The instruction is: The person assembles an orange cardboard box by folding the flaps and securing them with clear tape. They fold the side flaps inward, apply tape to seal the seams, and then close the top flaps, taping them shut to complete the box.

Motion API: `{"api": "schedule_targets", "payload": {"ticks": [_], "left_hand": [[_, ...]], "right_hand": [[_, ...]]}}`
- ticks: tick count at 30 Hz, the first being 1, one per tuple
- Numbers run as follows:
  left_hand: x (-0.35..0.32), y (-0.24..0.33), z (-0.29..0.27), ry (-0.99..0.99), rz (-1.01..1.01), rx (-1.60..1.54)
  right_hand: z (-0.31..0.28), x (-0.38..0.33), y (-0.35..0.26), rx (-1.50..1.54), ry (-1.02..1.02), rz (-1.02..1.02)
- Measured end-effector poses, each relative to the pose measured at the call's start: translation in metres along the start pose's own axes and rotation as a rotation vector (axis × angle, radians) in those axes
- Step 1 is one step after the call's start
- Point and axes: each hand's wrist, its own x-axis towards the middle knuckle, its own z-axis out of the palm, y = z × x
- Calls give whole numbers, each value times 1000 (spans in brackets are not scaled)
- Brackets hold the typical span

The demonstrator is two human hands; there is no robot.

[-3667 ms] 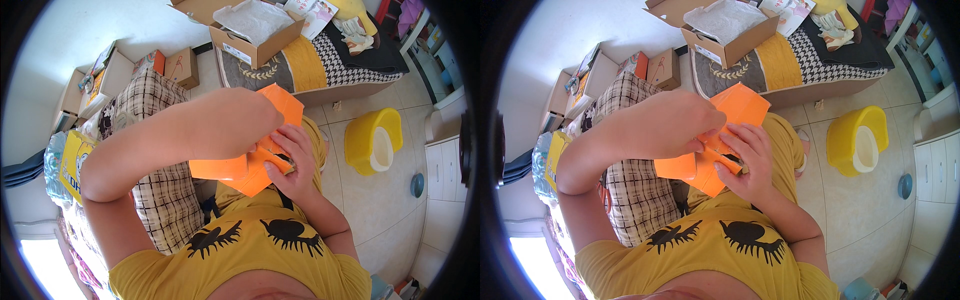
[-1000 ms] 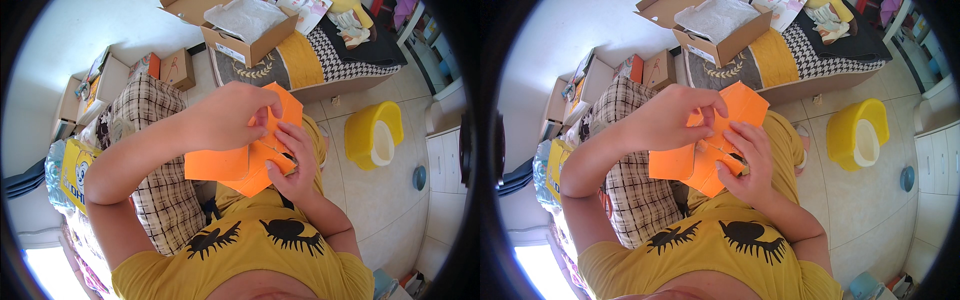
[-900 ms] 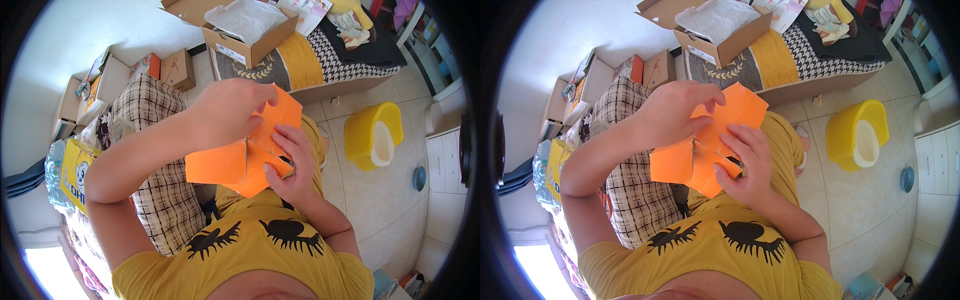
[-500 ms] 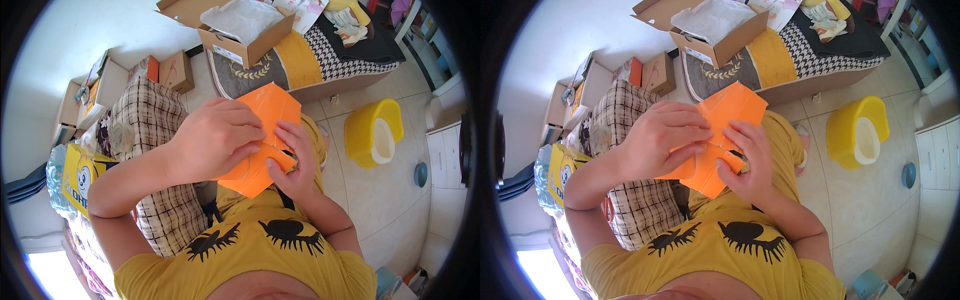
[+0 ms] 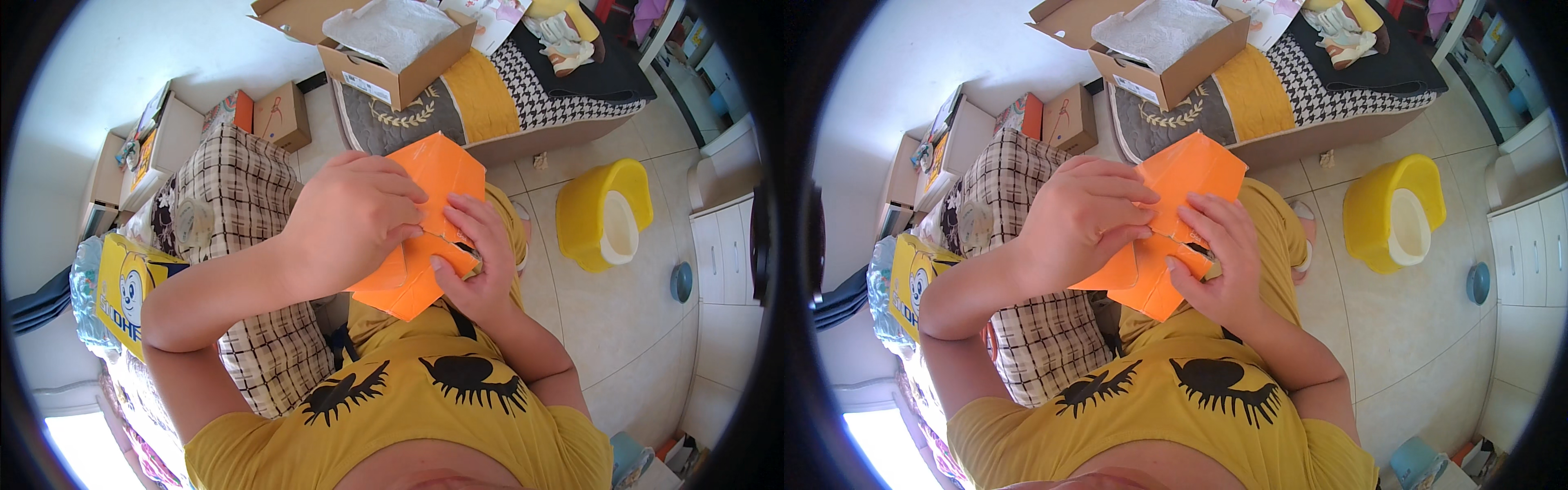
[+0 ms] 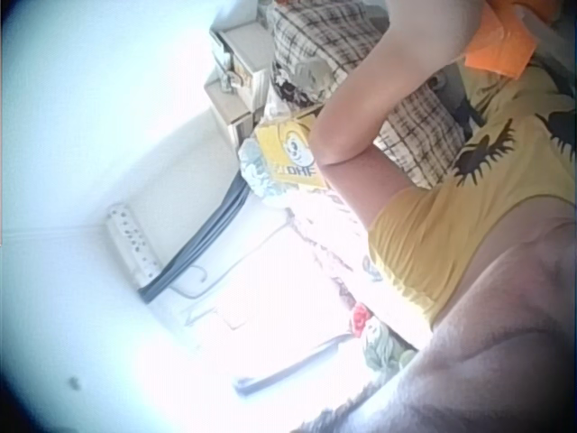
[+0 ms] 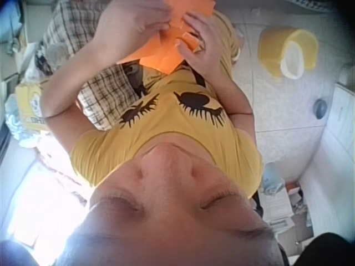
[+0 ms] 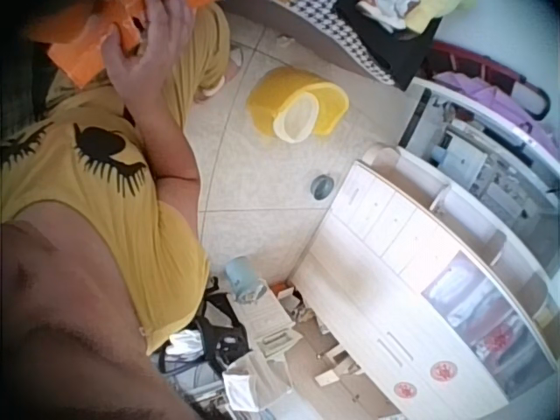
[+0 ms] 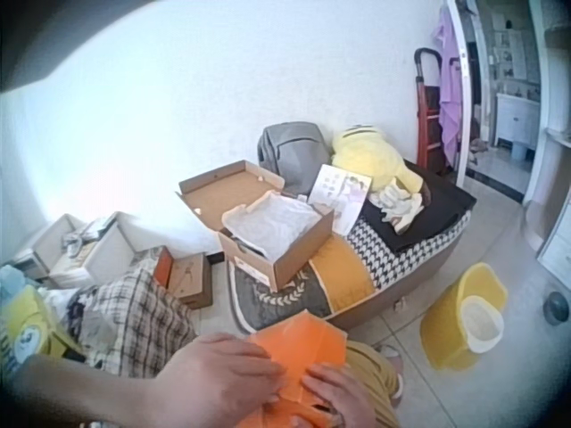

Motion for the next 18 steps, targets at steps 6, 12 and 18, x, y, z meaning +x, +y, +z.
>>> {"api": "schedule_targets", "payload": {"ticks": [6, 12, 18], "left_hand": [[-2, -6, -1, 71, 39, -50], [-61, 15, -8, 204, 201, -184], [-114, 41, 80, 145, 156, -54]], "right_hand": [[-1, -1, 1, 76, 2, 52], [-11, -2, 9, 124, 1, 75], [-13, 1, 3, 162, -32, 74]]}}
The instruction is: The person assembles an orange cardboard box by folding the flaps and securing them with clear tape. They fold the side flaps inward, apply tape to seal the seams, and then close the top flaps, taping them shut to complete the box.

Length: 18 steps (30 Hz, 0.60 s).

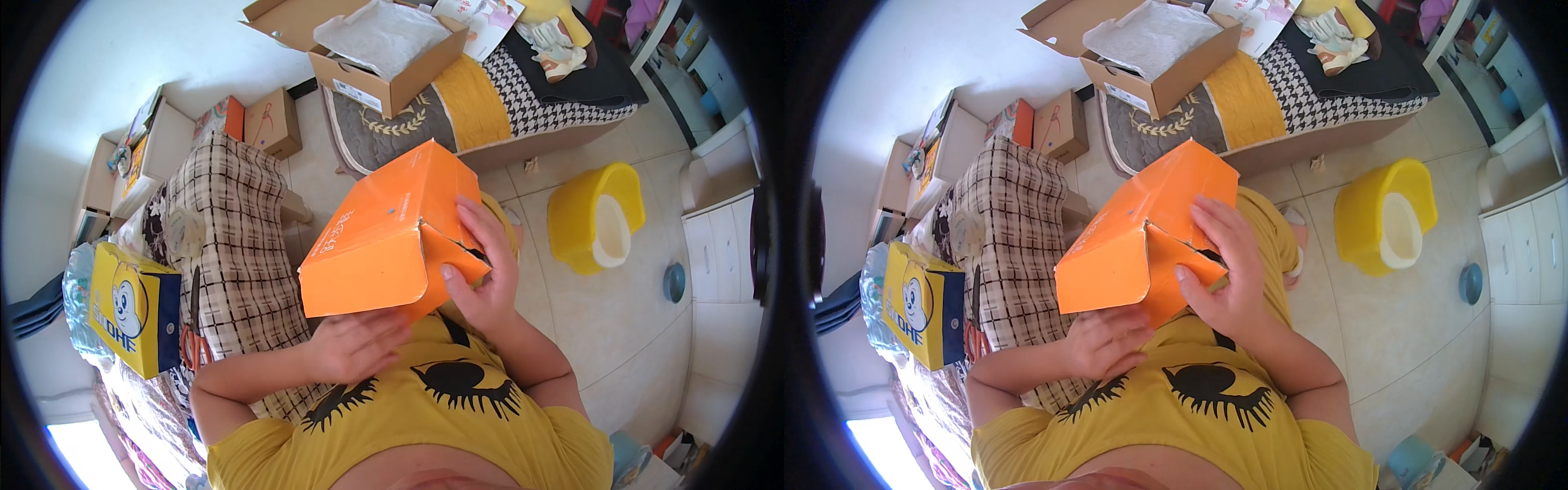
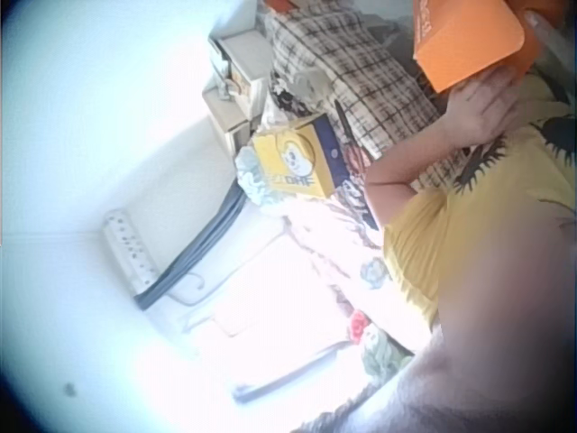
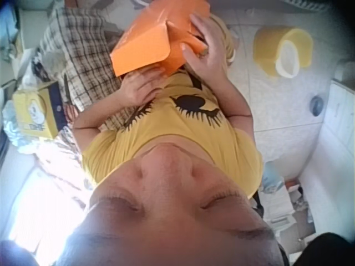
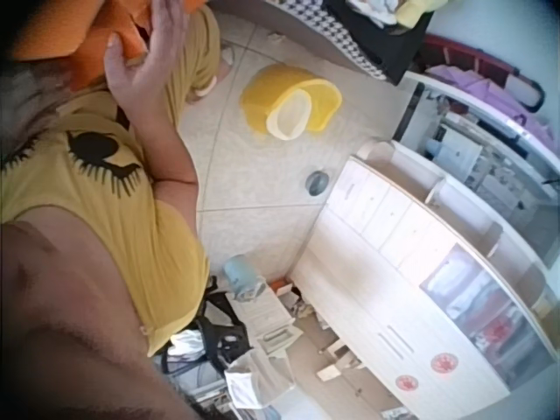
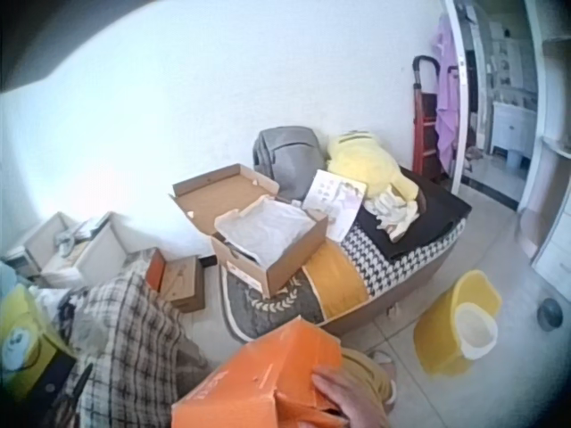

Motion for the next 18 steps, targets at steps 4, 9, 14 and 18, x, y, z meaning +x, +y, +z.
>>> {"api": "schedule_targets", "payload": {"ticks": [4, 9, 14, 18], "left_hand": [[-12, -5, 20, 125, -316, 111], [33, -9, 21, 370, -534, -423], [47, -19, 9, 526, -782, -1115], [50, -20, 7, 616, -817, -1290]], "right_hand": [[1, -4, 0, -50, -17, -33], [9, -12, -5, -131, -25, -103], [15, -15, -7, -141, -12, -138], [13, -17, -5, -147, -13, -158]]}}
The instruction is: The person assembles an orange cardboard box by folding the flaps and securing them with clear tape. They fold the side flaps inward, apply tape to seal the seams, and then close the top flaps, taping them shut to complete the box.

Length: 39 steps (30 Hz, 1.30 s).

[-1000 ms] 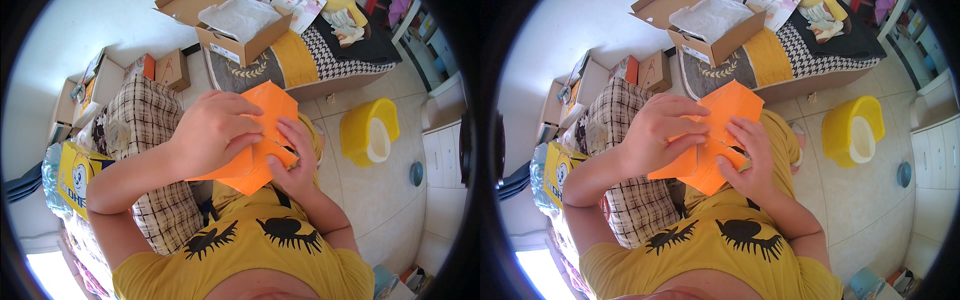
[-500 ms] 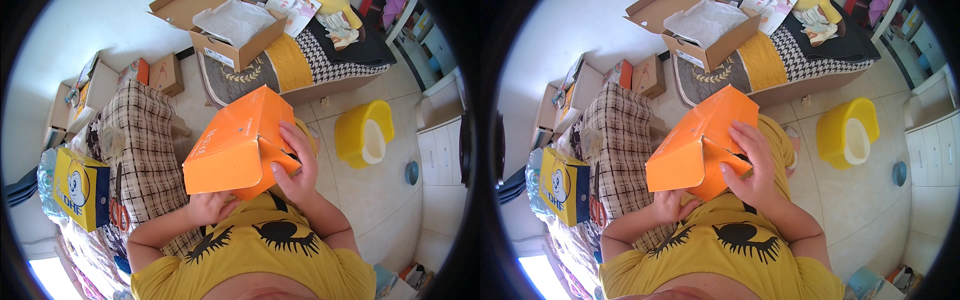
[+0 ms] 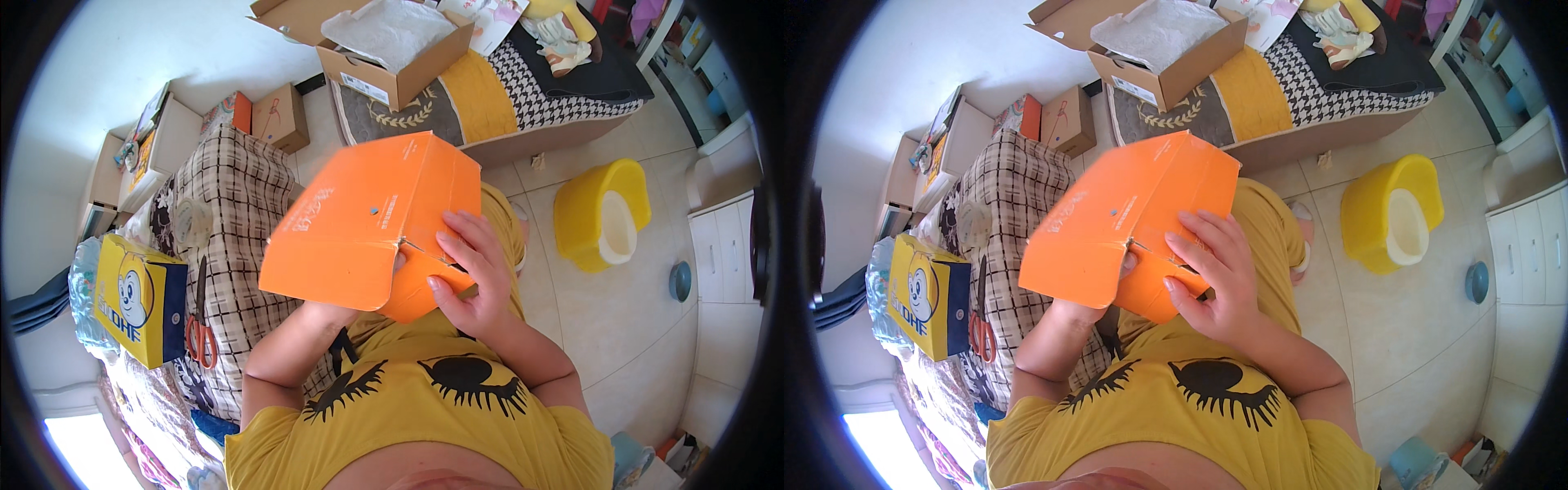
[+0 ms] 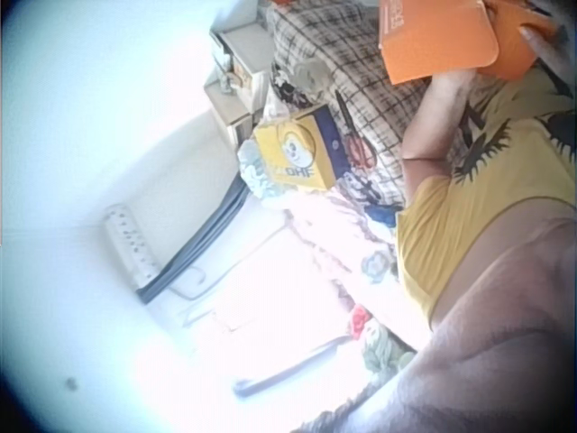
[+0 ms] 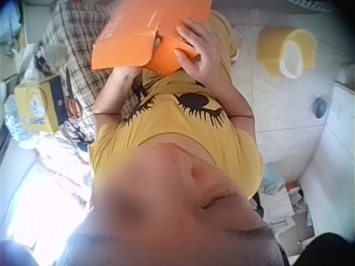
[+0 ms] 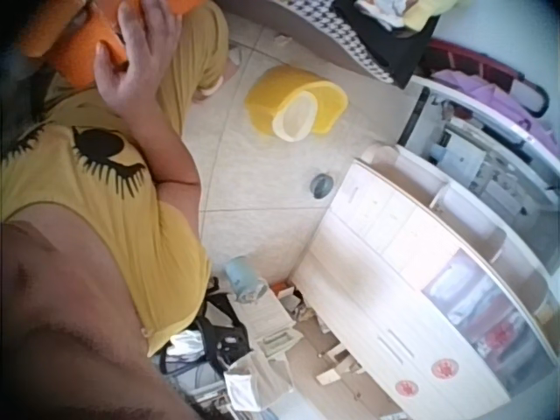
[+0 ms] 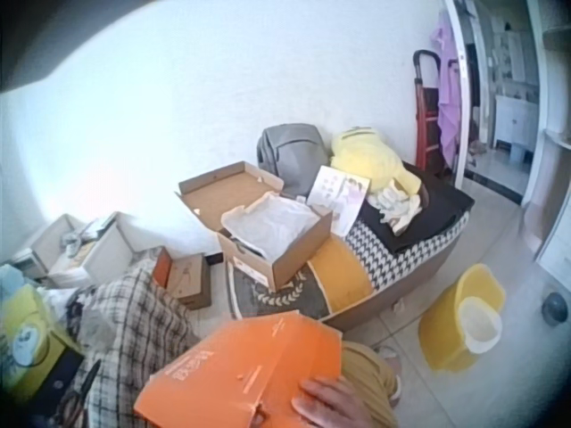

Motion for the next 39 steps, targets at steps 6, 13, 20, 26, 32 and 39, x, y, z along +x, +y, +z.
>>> {"api": "schedule_targets", "payload": {"ticks": [6, 13, 20, 26, 32, 39], "left_hand": [[1, -3, -6, 7, -80, -147], [-1, -4, 1, 25, -21, -83], [-2, -6, 5, 39, -5, -37], [-2, -8, 6, 13, 34, 8], [-1, 1, 18, 20, 174, 160], [-3, -8, 19, 143, 223, 317]], "right_hand": [[-6, 3, -4, -50, -66, -32], [-18, 16, -14, -122, -233, -52], [-21, 22, -16, -156, -279, -91], [-18, 20, -18, -252, -303, -140], [-17, 17, -16, -203, -291, -104], [-15, 16, -18, -210, -283, -90]]}}
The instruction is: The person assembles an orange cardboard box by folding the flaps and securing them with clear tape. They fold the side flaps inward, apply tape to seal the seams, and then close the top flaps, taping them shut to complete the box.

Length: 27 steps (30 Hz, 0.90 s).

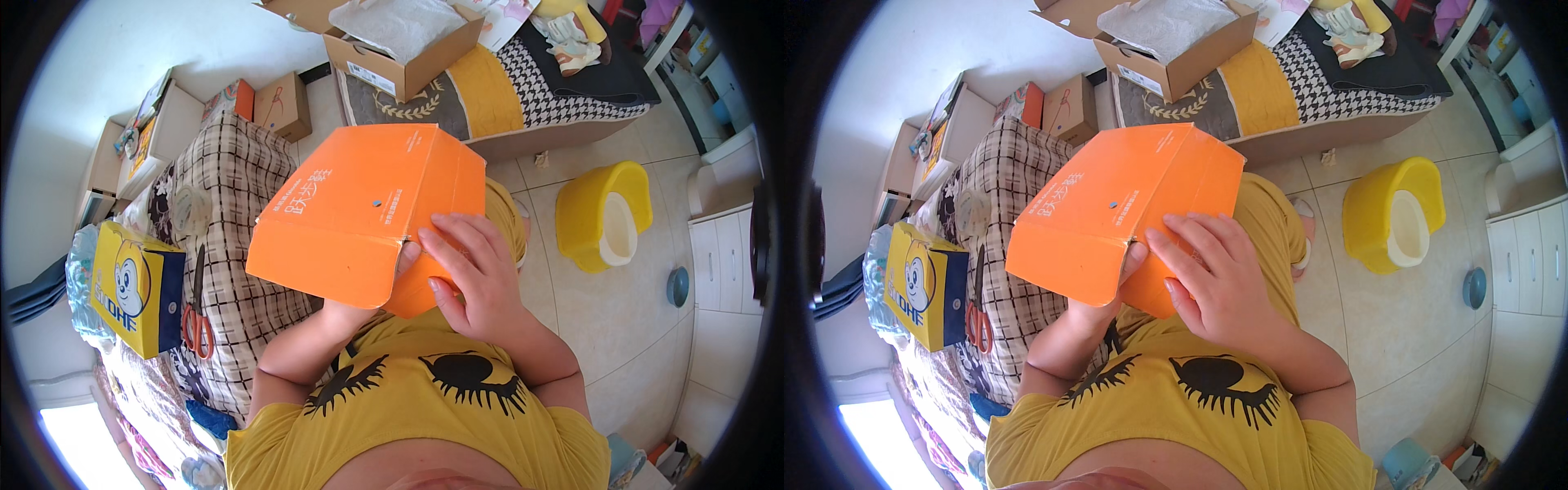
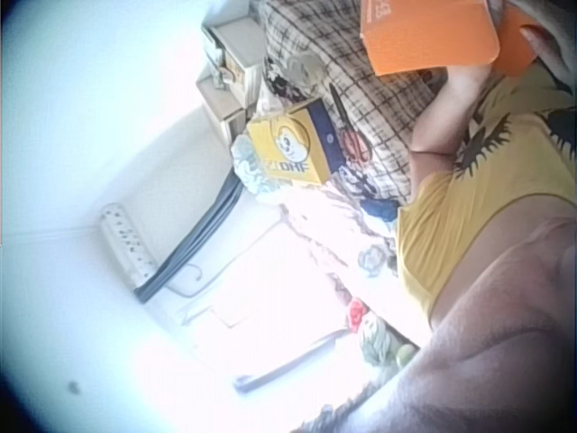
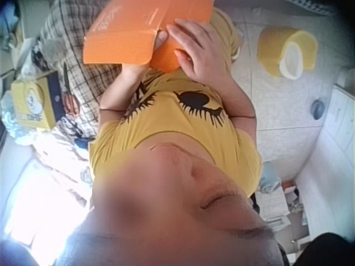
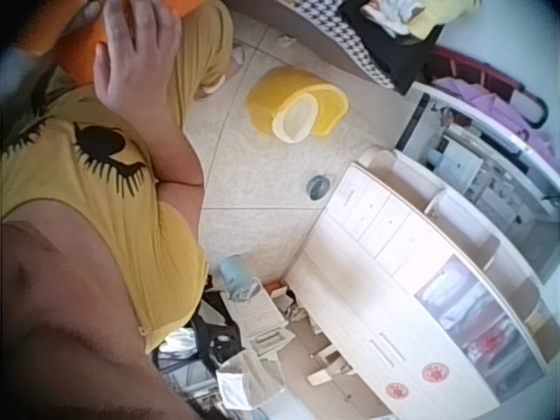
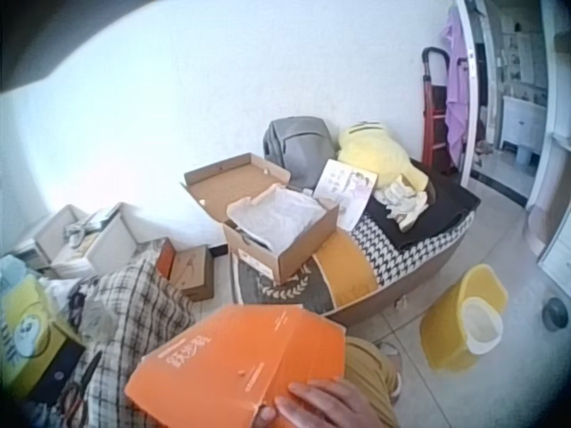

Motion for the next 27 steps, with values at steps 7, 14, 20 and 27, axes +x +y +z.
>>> {"api": "schedule_targets", "payload": {"ticks": [7, 14, 20, 27], "left_hand": [[-2, 2, 4, 35, -3, -73], [1, 2, 4, -25, 30, 36], [1, 2, -8, -164, 47, 174], [-2, -2, -13, -216, 82, 304]], "right_hand": [[-1, 1, -1, -18, 1, -11], [-4, -2, 1, 76, 7, 43], [-6, 2, 1, 71, -14, 71], [-7, 6, -1, 18, -22, 79]]}}
